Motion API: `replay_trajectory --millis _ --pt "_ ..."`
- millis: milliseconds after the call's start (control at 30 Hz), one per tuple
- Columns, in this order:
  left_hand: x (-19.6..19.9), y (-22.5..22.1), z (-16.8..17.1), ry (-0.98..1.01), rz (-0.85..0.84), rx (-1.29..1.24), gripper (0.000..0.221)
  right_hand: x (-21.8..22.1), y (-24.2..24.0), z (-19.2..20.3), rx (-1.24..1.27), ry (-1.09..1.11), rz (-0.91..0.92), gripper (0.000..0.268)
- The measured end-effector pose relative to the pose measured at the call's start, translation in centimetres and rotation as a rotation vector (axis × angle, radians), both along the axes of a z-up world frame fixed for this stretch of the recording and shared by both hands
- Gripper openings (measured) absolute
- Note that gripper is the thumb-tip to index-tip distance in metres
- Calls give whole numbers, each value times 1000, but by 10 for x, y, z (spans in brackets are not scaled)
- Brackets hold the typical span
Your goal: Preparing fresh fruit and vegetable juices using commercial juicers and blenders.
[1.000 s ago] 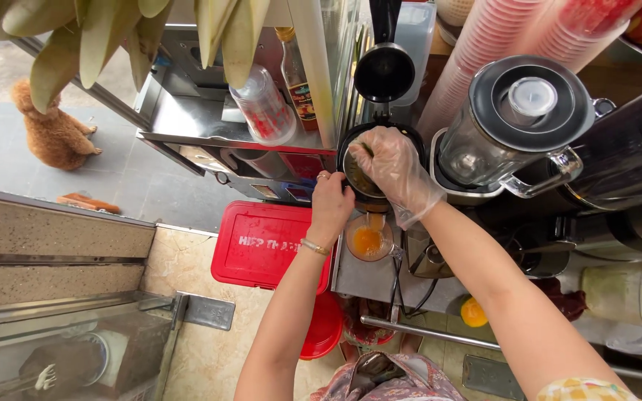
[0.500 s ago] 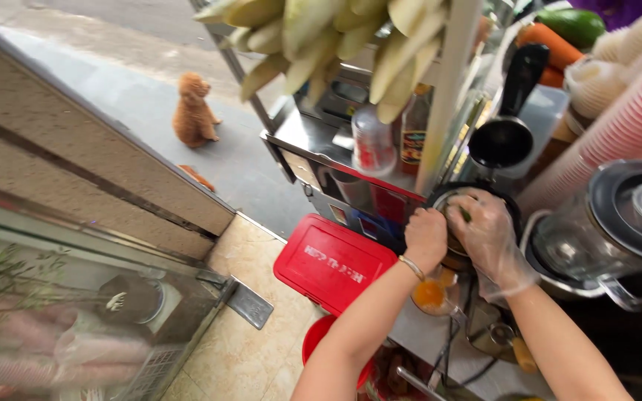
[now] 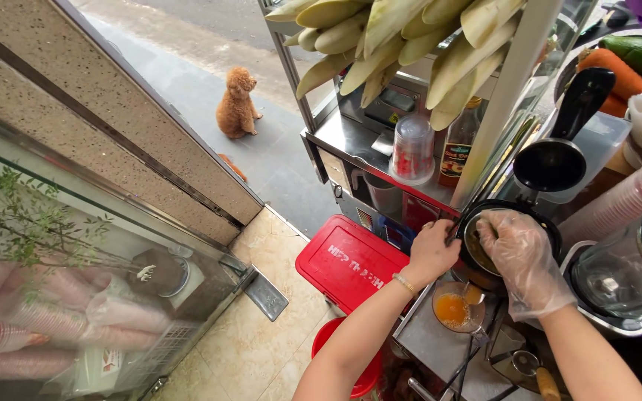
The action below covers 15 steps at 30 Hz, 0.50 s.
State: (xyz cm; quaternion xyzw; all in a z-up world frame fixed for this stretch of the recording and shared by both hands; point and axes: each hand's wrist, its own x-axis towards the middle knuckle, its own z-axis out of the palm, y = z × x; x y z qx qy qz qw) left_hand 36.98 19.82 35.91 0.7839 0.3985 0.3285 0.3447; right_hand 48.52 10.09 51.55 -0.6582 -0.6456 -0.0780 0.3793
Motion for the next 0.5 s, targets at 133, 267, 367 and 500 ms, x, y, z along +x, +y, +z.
replay_trajectory --millis 133,267,367,500 --pt "-53 -12 0 -58 81 -259 39 4 10 1 -260 34 -148 18" --pt "-126 -17 -91 -29 99 -195 34 15 13 -21 -362 -62 -231 31" --pt "-192 -39 -174 58 153 -249 30 13 5 -27 -18 -45 -120 8" --pt "-273 -95 -261 332 190 -374 29 10 12 -27 65 -91 -79 17"
